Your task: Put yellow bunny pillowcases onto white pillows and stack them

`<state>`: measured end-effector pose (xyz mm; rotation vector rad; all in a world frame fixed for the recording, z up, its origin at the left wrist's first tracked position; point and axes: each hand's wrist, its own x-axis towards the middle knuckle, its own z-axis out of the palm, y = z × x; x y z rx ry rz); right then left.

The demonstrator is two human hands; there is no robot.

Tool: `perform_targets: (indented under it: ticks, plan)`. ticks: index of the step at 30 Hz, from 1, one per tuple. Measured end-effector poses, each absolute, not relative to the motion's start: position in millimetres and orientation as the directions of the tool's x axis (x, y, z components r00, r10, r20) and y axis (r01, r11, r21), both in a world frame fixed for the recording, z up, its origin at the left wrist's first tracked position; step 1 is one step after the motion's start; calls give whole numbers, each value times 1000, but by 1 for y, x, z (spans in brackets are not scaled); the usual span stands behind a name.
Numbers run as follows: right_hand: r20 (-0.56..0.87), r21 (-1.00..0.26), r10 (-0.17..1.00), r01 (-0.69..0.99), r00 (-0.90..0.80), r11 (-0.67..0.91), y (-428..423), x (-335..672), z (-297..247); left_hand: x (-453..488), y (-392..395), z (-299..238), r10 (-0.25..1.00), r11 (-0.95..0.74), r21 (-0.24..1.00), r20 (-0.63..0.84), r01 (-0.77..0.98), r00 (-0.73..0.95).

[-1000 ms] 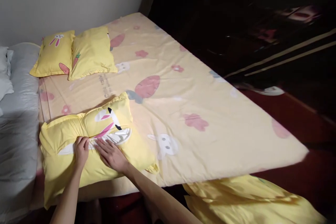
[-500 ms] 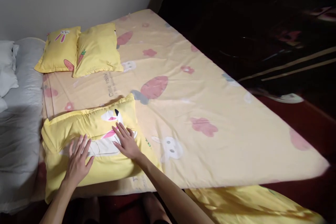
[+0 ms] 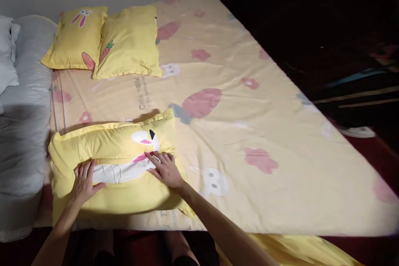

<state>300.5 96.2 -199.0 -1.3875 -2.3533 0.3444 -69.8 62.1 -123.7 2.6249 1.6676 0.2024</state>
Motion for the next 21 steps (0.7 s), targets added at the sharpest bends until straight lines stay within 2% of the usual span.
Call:
perform_targets:
  ticks: [5, 11, 14, 18, 21]
  plan:
    - [242, -341, 835, 763, -494, 549, 116, 294, -204, -67, 85, -148, 925, -375, 21, 82, 927, 372]
    - [243, -334, 866, 801, -437, 498, 128, 275, -217, -49, 98, -158, 915, -388, -103, 78, 916, 396]
    - [263, -337, 873, 809, -410, 481, 136, 277, -192, -50, 106, -130, 893, -429, -71, 118, 900, 435]
    - [319, -381, 831, 741, -456, 553, 130, 303, -118, -70, 98, -62, 775, -606, 6, 230, 796, 588]
    - [381, -397, 796, 695, -470, 600, 107, 321, -81, -84, 77, -34, 712, -662, -15, 298, 749, 635]
